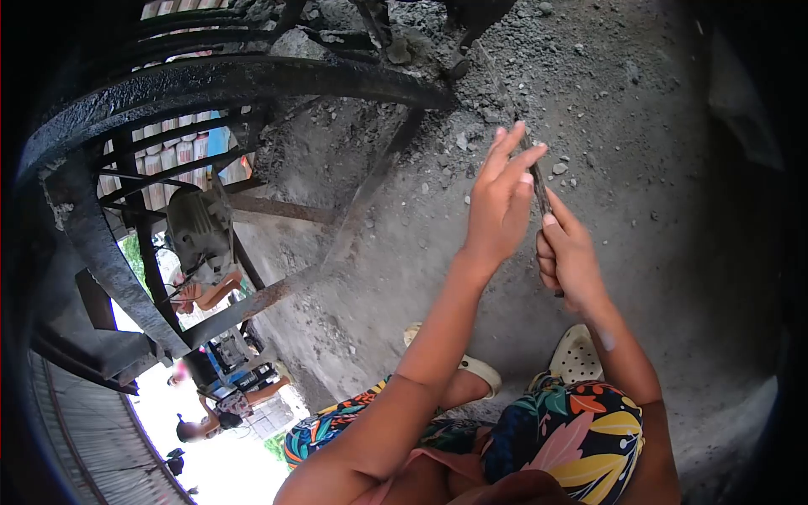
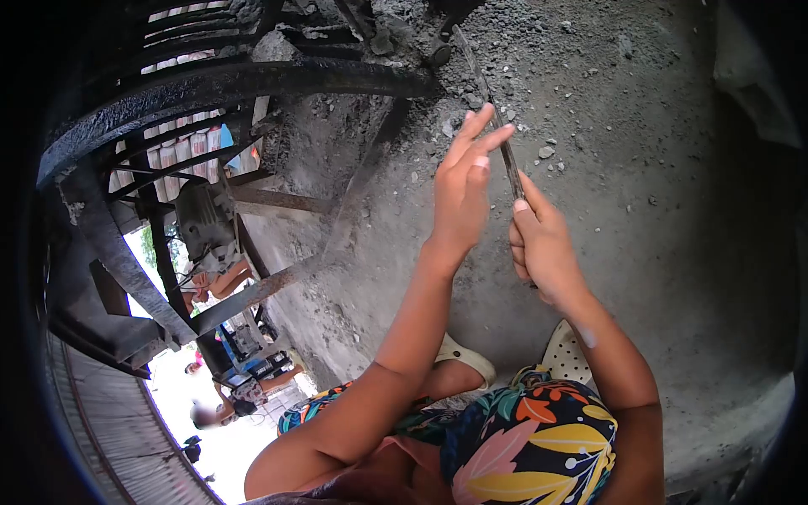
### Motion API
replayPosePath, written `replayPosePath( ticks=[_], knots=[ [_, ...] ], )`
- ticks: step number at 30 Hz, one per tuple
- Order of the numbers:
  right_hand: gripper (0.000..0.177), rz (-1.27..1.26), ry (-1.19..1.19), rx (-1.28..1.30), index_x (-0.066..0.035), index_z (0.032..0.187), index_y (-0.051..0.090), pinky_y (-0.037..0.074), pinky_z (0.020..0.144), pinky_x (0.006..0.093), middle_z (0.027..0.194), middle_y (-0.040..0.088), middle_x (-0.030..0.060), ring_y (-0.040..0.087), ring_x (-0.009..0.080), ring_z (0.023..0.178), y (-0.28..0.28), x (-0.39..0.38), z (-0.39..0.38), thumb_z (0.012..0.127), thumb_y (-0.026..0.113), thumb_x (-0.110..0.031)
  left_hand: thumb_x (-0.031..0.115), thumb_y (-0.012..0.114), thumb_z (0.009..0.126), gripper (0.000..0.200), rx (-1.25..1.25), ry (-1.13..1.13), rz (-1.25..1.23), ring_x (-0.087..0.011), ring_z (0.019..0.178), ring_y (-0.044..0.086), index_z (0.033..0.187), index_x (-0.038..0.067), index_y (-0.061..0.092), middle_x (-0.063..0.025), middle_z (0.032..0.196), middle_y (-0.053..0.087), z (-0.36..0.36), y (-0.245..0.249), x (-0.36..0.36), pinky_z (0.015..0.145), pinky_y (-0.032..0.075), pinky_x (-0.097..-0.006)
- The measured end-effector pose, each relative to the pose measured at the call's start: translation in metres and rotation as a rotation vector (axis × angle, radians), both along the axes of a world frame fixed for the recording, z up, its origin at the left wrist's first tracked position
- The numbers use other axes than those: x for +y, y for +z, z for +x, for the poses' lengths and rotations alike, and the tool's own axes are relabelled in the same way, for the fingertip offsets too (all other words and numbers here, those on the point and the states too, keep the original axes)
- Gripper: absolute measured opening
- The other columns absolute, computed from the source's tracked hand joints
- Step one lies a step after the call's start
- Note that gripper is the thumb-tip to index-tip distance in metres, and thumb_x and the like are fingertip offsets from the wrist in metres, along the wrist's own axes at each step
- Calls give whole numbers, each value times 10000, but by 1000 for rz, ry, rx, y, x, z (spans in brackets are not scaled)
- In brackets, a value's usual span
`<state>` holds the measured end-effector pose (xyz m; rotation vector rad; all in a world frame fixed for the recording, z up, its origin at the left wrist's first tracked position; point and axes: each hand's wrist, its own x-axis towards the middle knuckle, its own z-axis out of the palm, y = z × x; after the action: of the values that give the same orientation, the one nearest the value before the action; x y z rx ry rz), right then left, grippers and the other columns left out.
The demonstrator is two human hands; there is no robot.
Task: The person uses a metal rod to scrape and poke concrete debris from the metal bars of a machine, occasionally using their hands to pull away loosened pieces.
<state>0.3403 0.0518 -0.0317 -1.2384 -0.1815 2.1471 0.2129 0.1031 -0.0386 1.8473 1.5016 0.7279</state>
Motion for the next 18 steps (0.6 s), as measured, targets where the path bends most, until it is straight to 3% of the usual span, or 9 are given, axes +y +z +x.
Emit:
replayPosePath(
  ticks=[4,7,9,12,14,15,16,18],
  knots=[
    [468,83,64,-15,-90,1416,276,233,339,213,567,327,-60,268,35,406,3,13,7,967,360,-193,204,334,916,389,-15,-89,-12,-374,1307,331,1091,21,628,-199,1314,473,9,-5,-2,1052,282,-425],
    [469,80,108,97,-87,1416,273,221,332,209,559,317,-64,255,31,402,-4,39,5,966,357,-190,213,311,921,417,50,-88,4,-375,1307,330,1156,3,585,-204,1336,446,5,-12,-4,1056,278,-417],
    [471,74,111,187,-90,1418,270,213,328,207,556,310,-66,246,29,400,-23,73,1,965,353,-186,236,369,919,440,-13,-18,59,-415,1297,320,1236,-39,500,-236,1364,393,5,-16,0,1048,293,-425],
    [448,177,77,290,-67,1389,336,309,373,244,575,385,-55,314,63,416,-42,97,-7,956,363,-178,236,353,921,484,-147,68,-12,-399,1305,315,1298,-60,418,-234,1392,356,9,3,6,1063,268,-423],
    [419,637,-26,-411,-45,1346,406,414,495,292,616,488,-10,432,124,482,-31,86,-19,943,384,-158,237,336,930,478,-102,51,8,-384,1310,313,1297,-57,422,-233,1396,352,1,11,5,1067,257,-425],
    [400,725,8,-547,-40,1312,445,453,628,331,672,588,97,558,236,583,-35,77,-14,928,413,-146,338,285,930,540,-93,53,21,-352,1307,330,1283,-35,453,-209,1395,368,1,13,3,1066,252,-407],
    [400,728,20,-538,-40,1312,445,453,628,331,672,588,97,558,236,583,-46,70,-9,928,413,-146,438,234,929,617,-83,57,29,-320,1304,346,1269,-12,484,-185,1395,385,2,13,0,1065,246,-388],
    [410,785,255,-900,-106,1321,449,453,624,350,709,593,211,596,328,632,-64,54,-5,912,436,-119,447,232,930,620,-62,76,-29,-323,1305,343,1264,-6,492,-182,1396,384,0,8,-12,1063,246,-392]
  ],
)
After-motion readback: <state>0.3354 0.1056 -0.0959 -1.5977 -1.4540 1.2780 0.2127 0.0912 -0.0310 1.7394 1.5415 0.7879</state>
